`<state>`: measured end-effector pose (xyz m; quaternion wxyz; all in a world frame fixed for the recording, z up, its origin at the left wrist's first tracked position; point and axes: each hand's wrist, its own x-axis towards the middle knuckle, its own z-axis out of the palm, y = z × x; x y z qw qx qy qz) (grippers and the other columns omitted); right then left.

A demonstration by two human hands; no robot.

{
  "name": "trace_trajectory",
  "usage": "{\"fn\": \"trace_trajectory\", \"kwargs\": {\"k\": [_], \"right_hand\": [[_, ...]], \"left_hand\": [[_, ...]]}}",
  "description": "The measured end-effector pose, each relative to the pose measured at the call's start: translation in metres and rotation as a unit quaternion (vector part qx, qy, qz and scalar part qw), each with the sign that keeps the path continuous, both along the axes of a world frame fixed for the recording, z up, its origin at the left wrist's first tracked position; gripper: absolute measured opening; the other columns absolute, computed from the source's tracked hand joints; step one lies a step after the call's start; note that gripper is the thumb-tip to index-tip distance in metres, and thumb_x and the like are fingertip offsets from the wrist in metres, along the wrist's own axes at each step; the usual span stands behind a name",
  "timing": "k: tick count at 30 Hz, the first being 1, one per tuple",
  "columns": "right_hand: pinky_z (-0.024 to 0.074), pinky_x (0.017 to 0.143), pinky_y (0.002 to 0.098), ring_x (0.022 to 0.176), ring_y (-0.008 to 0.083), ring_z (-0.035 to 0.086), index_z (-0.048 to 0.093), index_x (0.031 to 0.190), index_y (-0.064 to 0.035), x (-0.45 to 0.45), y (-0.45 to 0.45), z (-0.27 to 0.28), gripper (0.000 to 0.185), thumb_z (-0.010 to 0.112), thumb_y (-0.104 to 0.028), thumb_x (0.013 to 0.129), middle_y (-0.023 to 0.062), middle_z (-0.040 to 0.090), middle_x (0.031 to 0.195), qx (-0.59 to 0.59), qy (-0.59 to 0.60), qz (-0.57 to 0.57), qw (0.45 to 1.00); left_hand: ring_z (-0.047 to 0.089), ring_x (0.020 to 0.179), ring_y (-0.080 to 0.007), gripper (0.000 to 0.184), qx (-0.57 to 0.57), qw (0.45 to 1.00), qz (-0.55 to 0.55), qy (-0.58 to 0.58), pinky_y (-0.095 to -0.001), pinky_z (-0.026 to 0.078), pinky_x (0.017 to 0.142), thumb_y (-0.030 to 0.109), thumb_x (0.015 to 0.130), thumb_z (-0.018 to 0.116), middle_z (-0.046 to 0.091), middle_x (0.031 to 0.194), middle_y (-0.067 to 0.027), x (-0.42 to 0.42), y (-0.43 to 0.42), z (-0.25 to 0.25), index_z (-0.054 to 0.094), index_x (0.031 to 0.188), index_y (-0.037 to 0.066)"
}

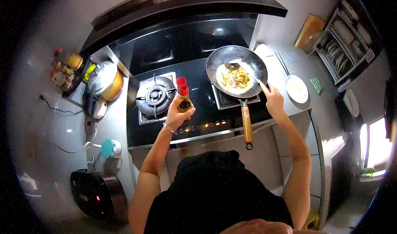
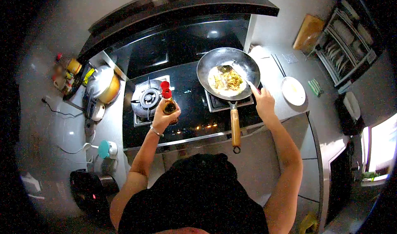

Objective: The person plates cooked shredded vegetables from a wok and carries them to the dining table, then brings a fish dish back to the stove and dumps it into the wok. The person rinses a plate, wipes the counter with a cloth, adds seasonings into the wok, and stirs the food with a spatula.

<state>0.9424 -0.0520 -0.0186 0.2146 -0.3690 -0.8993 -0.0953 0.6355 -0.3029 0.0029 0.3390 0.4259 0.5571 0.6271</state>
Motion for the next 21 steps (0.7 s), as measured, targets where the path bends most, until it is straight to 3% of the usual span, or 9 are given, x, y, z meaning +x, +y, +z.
{"fn": "trace_trajectory", "kwargs": {"k": [2,3,6,8,10,12,14,18,21], "right_hand": [[0.0461,0.062,0.0367,0.073,0.0255,0.053,0.051,0.124,-0.0251,0.001,-0.008,0.0,0.059,0.047,0.005,0.074,0.0092,0.045,0.075,-0.026,-0.028,0.001,0.999],[0.0445,0.065,0.0381,0.075,0.0258,0.053,0.055,0.12,-0.0227,0.002,-0.012,0.004,0.048,0.054,-0.003,0.076,0.0082,0.049,0.082,-0.076,-0.045,-0.012,0.996],[0.0428,0.067,0.0398,0.079,0.0264,0.054,0.058,0.113,-0.0162,-0.006,-0.028,0.024,0.039,0.064,-0.014,0.074,0.0074,0.053,0.09,0.021,-0.035,0.046,0.998],[0.0412,0.079,0.0396,0.097,0.0288,0.054,0.059,0.106,-0.005,-0.035,-0.049,0.061,0.041,0.069,-0.027,0.073,0.0102,0.057,0.107,-0.104,0.06,0.147,0.982],[0.034,0.096,0.0392,0.117,0.0278,0.045,0.042,0.128,-0.002,-0.069,-0.084,0.099,0.066,0.069,-0.031,0.075,0.014,0.05,0.125,-0.347,0.146,0.269,0.886],[0.0312,0.099,0.0369,0.123,0.0209,0.039,0.02,0.139,-0.0056,-0.098,-0.11,0.113,0.086,0.072,-0.024,0.074,0.0131,0.046,0.129,-0.581,0.212,0.386,0.685],[0.0327,0.098,0.0353,0.121,0.0194,0.041,0.021,0.139,-0.0076,-0.128,-0.124,0.105,0.085,0.073,-0.017,0.072,0.0116,0.046,0.13,-0.622,0.228,0.406,0.63],[0.0377,0.095,0.0327,0.112,0.0211,0.05,0.049,0.121,-0.0058,-0.165,-0.152,0.133,0.054,0.069,-0.003,0.071,0.0093,0.054,0.122,-0.392,0.202,0.381,0.813],[0.0366,0.093,0.0377,0.11,0.0254,0.052,0.053,0.116,-0.0066,-0.195,-0.155,0.118,0.044,0.064,-0.004,0.073,0.0101,0.054,0.121,-0.216,0.191,0.448,0.846]], "left_hand": [[0.055,0.074,-0.0092,0.04,0.018,0.999,-0.023,-0.032,-0.0223,0.045,0.067,0.007,0.071,0.069,0.056,0.082,-0.0009,0.006,-0.002,0.004,0.047,0.106,0.006],[0.054,0.075,-0.009,0.04,0.028,0.999,-0.037,-0.024,-0.023,0.045,0.068,0.005,0.071,0.068,0.056,0.082,-0.0006,0.007,-0.003,0.005,0.048,0.106,0.007],[0.054,0.068,-0.0075,0.034,0.028,0.996,-0.07,-0.051,-0.0209,0.045,0.059,0.005,0.071,0.07,0.056,0.083,-0.0015,0.018,-0.006,0.016,0.049,0.097,0.007],[0.054,0.074,-0.0082,0.034,0.062,0.991,-0.108,-0.053,-0.0216,0.045,0.066,0.005,0.07,0.07,0.056,0.083,-0.001,0.028,-0.005,0.026,0.049,0.096,0.007],[0.053,0.079,-0.0089,0.044,0.027,0.988,-0.148,-0.033,-0.0241,0.045,0.071,0.003,0.07,0.069,0.054,0.086,-0.0011,0.034,-0.005,0.031,0.046,0.107,0.007],[0.053,0.079,-0.0085,0.043,0.034,0.988,-0.146,-0.043,-0.0246,0.045,0.071,0.002,0.07,0.068,0.054,0.087,-0.0012,0.041,-0.002,0.024,0.045,0.107,0.007],[0.053,0.079,-0.0089,0.041,0.033,0.982,-0.151,-0.104,-0.0233,0.045,0.07,0.002,0.071,0.067,0.053,0.087,-0.0013,0.045,-0.002,0.025,0.045,0.105,0.006],[0.052,0.077,-0.0076,0.044,0.081,0.989,-0.105,-0.061,-0.0223,0.045,0.065,0.003,0.072,0.068,0.054,0.085,0.0009,0.032,-0.011,0.014,0.046,0.109,0.007],[0.05,0.074,-0.0076,0.043,0.069,0.988,-0.089,-0.11,-0.0226,0.043,0.065,0.007,0.071,0.069,0.052,0.083,0.0011,0.017,-0.026,0.019,0.047,0.108,0.007]]}}
